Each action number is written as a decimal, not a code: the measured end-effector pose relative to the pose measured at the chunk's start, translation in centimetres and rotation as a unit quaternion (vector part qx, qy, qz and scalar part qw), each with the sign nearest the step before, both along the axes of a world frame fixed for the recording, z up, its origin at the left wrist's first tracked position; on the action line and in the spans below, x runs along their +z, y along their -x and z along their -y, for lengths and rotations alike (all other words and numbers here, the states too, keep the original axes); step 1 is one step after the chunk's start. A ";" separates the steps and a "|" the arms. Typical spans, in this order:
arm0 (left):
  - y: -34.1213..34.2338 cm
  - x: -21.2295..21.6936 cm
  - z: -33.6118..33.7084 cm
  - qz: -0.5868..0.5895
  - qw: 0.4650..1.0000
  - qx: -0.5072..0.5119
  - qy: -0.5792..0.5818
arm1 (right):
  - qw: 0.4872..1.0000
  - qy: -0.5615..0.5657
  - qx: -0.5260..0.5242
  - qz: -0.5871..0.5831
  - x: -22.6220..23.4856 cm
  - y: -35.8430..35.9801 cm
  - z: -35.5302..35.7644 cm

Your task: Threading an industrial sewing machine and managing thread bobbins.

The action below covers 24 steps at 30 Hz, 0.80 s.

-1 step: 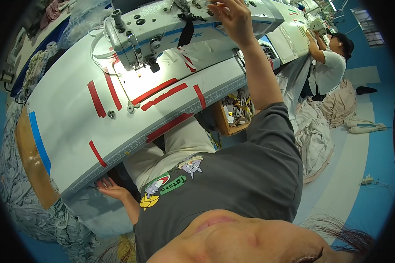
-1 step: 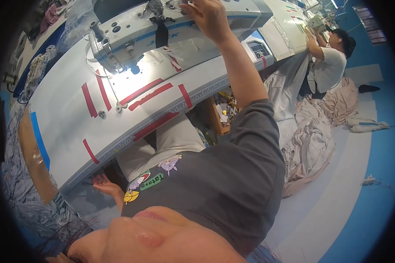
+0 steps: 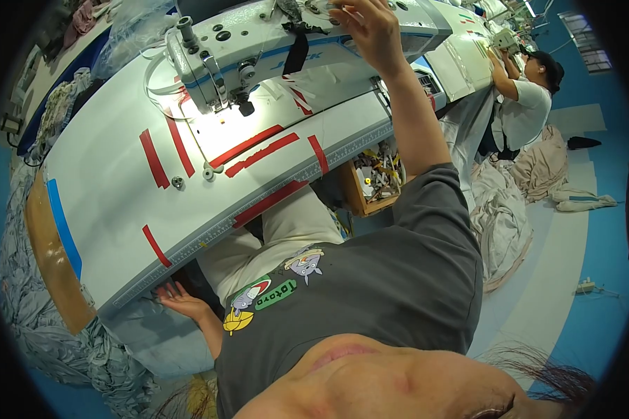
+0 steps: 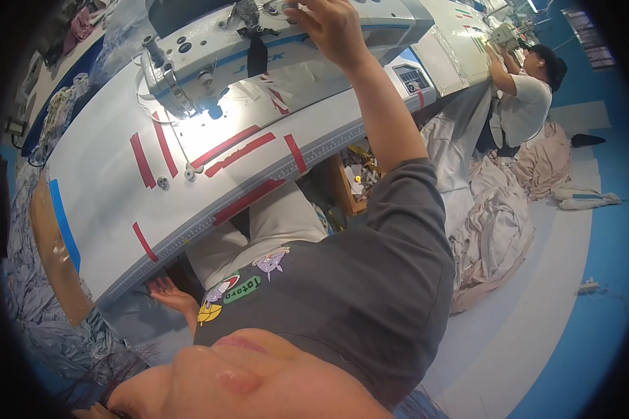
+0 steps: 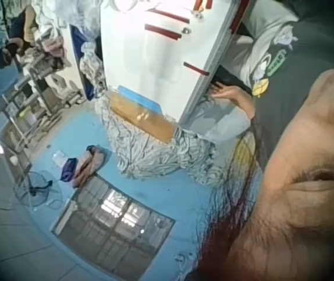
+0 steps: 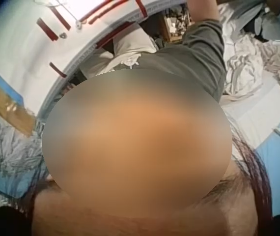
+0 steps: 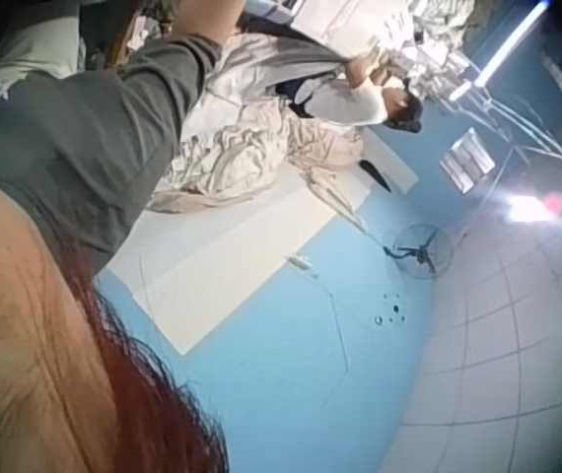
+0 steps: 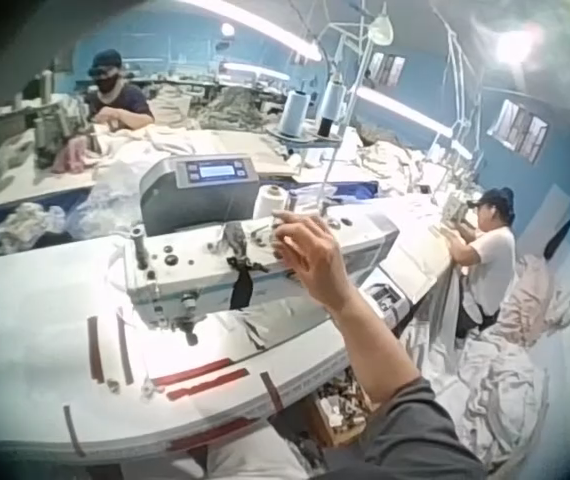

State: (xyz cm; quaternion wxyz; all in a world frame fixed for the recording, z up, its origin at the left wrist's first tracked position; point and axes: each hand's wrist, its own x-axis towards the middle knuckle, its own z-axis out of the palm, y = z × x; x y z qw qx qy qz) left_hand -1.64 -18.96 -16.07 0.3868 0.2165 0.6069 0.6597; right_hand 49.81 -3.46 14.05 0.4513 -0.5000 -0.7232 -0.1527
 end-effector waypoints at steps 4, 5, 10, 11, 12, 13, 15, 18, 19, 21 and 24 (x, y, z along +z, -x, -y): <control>-3.8 2.6 1.1 -0.009 0.999 -0.052 0.010 | 1.000 -0.003 0.001 0.008 -0.2 -0.4 -0.2; -4.4 2.7 1.4 -0.033 0.996 -0.085 -0.012 | 1.000 -0.008 0.010 -0.022 -0.3 -0.4 -0.3; -6.3 3.4 2.0 -0.049 0.985 -0.160 -0.038 | 0.979 0.136 -0.014 -0.149 0.3 -0.2 -0.4; -6.4 3.5 2.0 -0.052 0.984 -0.166 -0.036 | 0.945 0.238 -0.022 -0.224 0.5 -0.2 -0.4; -6.6 3.5 1.9 -0.051 0.983 -0.174 -0.035 | 0.945 0.238 -0.024 -0.222 0.4 -0.5 -0.4; -6.6 3.4 1.9 -0.050 0.983 -0.176 -0.035 | 0.943 0.234 -0.020 -0.235 0.1 -1.0 -0.4; -6.4 3.3 1.9 -0.059 0.981 -0.183 -0.038 | 0.940 0.232 -0.013 -0.249 -0.2 -1.0 -0.8; -6.3 3.4 2.0 -0.081 0.976 -0.198 -0.034 | 0.993 0.027 0.036 -0.110 -0.3 -0.7 -1.2; -6.3 3.4 1.9 -0.080 0.976 -0.198 -0.034 | 0.996 0.026 0.014 -0.079 -0.2 -0.7 -1.1; -6.2 3.4 1.9 -0.075 0.976 -0.200 -0.036 | 0.999 0.025 -0.006 -0.048 0.3 -0.5 -0.8; -6.2 3.5 2.1 -0.089 0.974 -0.205 -0.034 | 0.931 0.263 -0.012 -0.252 0.7 -0.1 -0.4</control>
